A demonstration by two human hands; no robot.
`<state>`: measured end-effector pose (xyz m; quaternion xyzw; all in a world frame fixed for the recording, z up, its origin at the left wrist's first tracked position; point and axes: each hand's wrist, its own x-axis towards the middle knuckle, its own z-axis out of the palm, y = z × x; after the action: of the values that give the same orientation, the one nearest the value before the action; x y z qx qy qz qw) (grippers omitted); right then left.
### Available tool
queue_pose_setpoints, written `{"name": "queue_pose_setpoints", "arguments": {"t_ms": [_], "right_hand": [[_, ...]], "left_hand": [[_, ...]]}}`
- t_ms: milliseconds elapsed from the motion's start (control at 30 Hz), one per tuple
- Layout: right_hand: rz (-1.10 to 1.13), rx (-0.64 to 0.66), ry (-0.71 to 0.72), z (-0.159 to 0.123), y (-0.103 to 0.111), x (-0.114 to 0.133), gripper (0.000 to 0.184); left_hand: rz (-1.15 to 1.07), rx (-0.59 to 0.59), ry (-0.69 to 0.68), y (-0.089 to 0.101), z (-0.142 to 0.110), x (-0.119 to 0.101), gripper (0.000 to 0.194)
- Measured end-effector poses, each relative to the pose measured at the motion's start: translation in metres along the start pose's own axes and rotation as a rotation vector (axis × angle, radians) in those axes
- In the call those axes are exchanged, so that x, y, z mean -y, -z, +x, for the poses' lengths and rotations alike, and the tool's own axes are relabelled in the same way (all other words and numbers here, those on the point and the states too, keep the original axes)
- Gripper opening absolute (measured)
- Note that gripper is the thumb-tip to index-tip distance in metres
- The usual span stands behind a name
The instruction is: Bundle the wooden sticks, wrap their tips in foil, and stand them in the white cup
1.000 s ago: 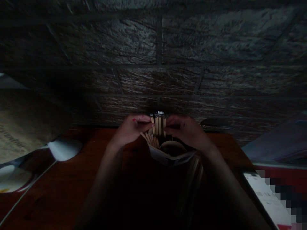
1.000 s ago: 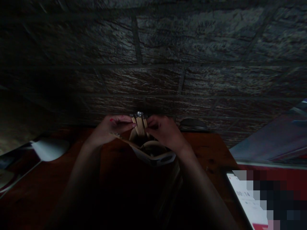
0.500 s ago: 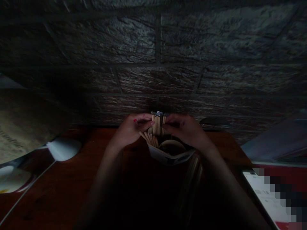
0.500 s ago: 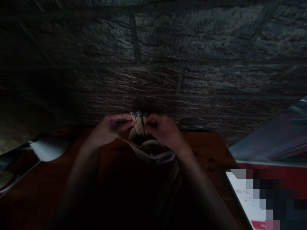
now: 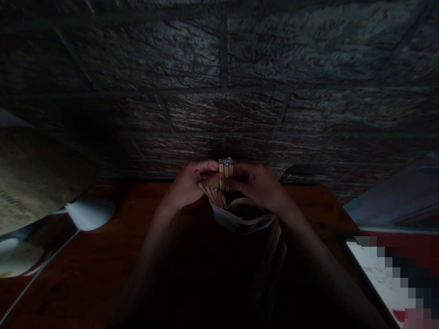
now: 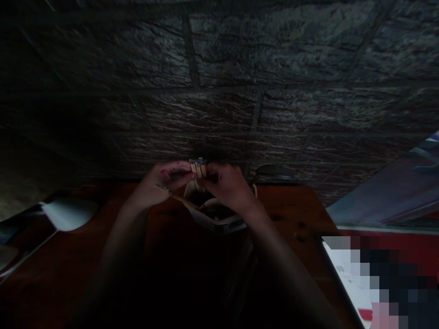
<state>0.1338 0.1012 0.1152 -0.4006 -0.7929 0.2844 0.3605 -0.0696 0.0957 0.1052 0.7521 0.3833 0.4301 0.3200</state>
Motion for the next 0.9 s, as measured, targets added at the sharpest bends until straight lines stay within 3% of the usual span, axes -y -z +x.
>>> {"name": "queue_pose_setpoints", "arguments": {"t_ms": [300,500,900], "right_hand": [[-0.153,-0.052,0.048,0.0,-0.009,-0.002,0.016],[-0.005,-0.02,0.053,0.001,-0.008,-0.012,0.018],[0.136,0.048,0.006,0.002,-0.001,-0.013,0.016]], "left_hand": [[-0.044,0.02,-0.006,0.0,0.001,-0.003,0.011],[-0.072,0.041,-0.065,0.0,0.001,0.0,0.015],[-0.116,0.121,0.038,0.001,0.003,0.005,0.018]]}}
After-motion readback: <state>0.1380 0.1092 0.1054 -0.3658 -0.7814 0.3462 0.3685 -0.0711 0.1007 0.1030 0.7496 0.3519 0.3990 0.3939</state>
